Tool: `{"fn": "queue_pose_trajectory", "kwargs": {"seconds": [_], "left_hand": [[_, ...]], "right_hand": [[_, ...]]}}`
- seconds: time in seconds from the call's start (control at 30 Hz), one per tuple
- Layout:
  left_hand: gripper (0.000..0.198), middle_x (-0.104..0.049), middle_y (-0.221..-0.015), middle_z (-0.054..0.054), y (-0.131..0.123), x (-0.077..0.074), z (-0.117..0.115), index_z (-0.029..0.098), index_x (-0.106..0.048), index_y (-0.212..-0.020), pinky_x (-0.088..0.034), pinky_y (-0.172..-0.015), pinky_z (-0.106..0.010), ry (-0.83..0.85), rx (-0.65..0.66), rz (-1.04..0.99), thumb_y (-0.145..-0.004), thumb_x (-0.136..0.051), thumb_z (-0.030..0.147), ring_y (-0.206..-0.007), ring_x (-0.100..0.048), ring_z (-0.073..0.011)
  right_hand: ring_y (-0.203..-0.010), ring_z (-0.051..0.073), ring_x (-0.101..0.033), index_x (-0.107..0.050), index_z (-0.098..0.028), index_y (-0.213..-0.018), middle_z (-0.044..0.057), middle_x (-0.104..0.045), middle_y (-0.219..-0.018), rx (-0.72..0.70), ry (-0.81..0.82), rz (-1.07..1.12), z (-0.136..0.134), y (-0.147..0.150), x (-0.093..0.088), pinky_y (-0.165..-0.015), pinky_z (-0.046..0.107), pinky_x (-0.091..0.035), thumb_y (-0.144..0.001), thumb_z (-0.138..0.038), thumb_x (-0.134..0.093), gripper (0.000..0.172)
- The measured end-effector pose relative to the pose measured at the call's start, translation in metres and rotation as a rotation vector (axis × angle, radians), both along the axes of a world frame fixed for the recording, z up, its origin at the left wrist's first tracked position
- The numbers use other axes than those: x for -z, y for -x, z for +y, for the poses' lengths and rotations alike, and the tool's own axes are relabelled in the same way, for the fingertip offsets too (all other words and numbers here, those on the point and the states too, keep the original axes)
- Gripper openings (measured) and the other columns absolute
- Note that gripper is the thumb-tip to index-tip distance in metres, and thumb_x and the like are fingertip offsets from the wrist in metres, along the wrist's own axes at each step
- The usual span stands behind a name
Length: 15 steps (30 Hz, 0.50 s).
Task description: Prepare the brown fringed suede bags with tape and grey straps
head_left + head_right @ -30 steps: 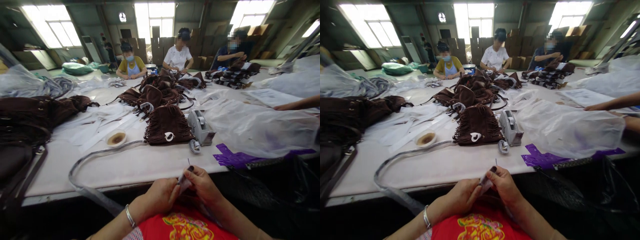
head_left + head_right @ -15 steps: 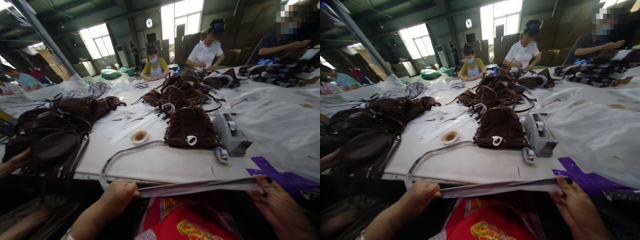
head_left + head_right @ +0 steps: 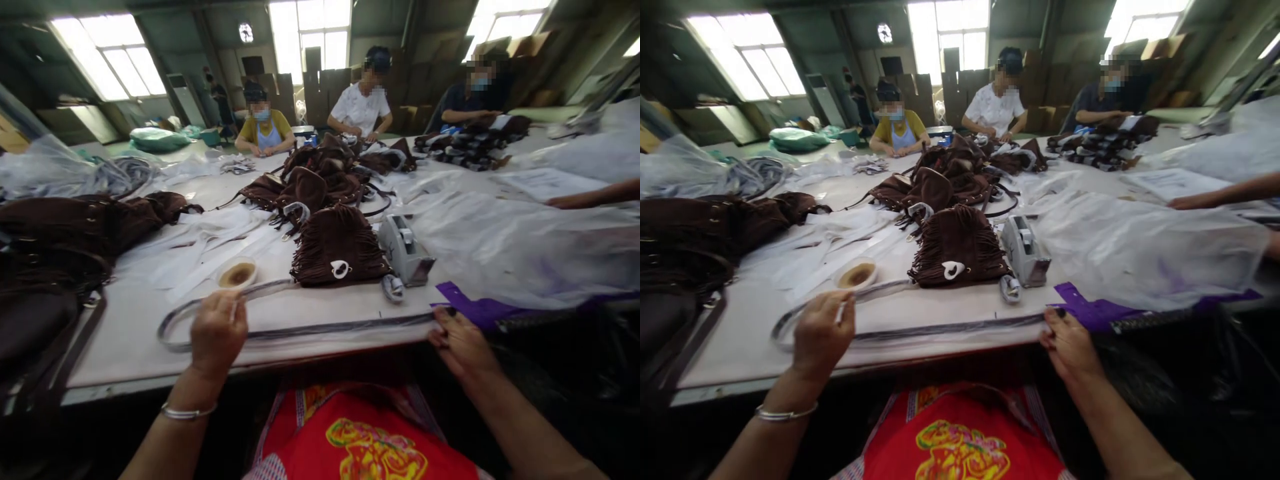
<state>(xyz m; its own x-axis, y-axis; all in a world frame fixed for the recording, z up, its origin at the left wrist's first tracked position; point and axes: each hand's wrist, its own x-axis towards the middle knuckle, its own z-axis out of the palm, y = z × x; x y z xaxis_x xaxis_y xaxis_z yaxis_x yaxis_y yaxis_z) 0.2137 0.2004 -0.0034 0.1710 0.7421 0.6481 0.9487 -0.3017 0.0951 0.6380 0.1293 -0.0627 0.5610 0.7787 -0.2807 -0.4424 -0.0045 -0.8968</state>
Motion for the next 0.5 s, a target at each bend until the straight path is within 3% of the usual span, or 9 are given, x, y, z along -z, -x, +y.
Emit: {"fn": "queue_pose_trajectory", "kwargs": {"seconds": [0.1,0.13,0.2,0.27,0.33,0.5], "left_hand": [[0.028,-0.064,-0.115,-0.012,-0.104,0.002,-0.022,0.018,-0.06,-0.118,-0.049,-0.098,-0.038,0.261,0.537,-0.142,-0.094,-0.054,0.031,-0.11,-0.058,-0.0237],[0.037,-0.062,-0.122,-0.013,-0.132,0.005,-0.029,0.017,-0.056,-0.125,-0.049,-0.1,-0.038,0.357,0.635,-0.122,-0.092,-0.059,0.034,-0.114,-0.057,-0.0247],[0.045,-0.063,-0.12,-0.014,-0.171,0.014,-0.037,0.015,-0.052,-0.13,-0.052,-0.093,-0.037,0.508,0.684,-0.078,-0.089,-0.062,0.032,-0.107,-0.06,-0.0249],[0.03,-0.067,-0.105,-0.012,-0.188,0.023,-0.036,0.014,-0.058,-0.12,-0.054,-0.081,-0.034,0.624,0.633,-0.057,-0.093,-0.057,0.026,-0.091,-0.064,-0.0224],[0.015,-0.068,-0.091,-0.007,-0.188,0.031,-0.032,0.016,-0.063,-0.101,-0.051,-0.075,-0.03,0.684,0.618,-0.095,-0.095,-0.052,0.024,-0.081,-0.063,-0.0194],[0.018,-0.068,-0.079,-0.003,-0.174,0.035,-0.028,0.018,-0.064,-0.082,-0.045,-0.067,-0.024,0.727,0.69,-0.254,-0.095,-0.053,0.024,-0.071,-0.06,-0.0141]], "right_hand": [[-0.038,0.002,-0.034,-0.045,-0.019,-0.068,-0.012,-0.04,-0.052,-0.103,-0.014,0.016,0.016,0.038,-0.01,-0.032,0.013,-0.03,-0.049,-0.048,-0.094,0.06],[-0.037,0.002,-0.033,-0.046,-0.019,-0.069,-0.012,-0.04,-0.051,-0.153,-0.014,0.01,0.019,0.047,-0.012,-0.032,0.014,-0.029,-0.052,-0.049,-0.093,0.058],[-0.036,0.002,-0.033,-0.048,-0.019,-0.071,-0.012,-0.04,-0.048,-0.258,-0.006,-0.002,0.023,0.059,-0.015,-0.033,0.014,-0.027,-0.056,-0.052,-0.091,0.056],[-0.035,0.003,-0.033,-0.049,-0.019,-0.072,-0.011,-0.042,-0.046,-0.351,0.006,-0.01,0.026,0.064,-0.014,-0.033,0.014,-0.025,-0.057,-0.054,-0.089,0.056],[-0.035,0.003,-0.034,-0.048,-0.019,-0.071,-0.01,-0.043,-0.044,-0.418,0.021,-0.011,0.027,0.065,-0.01,-0.034,0.015,-0.025,-0.057,-0.056,-0.089,0.056],[-0.035,0.004,-0.033,-0.047,-0.019,-0.071,-0.01,-0.044,-0.045,-0.478,0.035,-0.035,0.032,0.067,-0.001,-0.035,0.016,-0.024,-0.06,-0.056,-0.086,0.055]]}}
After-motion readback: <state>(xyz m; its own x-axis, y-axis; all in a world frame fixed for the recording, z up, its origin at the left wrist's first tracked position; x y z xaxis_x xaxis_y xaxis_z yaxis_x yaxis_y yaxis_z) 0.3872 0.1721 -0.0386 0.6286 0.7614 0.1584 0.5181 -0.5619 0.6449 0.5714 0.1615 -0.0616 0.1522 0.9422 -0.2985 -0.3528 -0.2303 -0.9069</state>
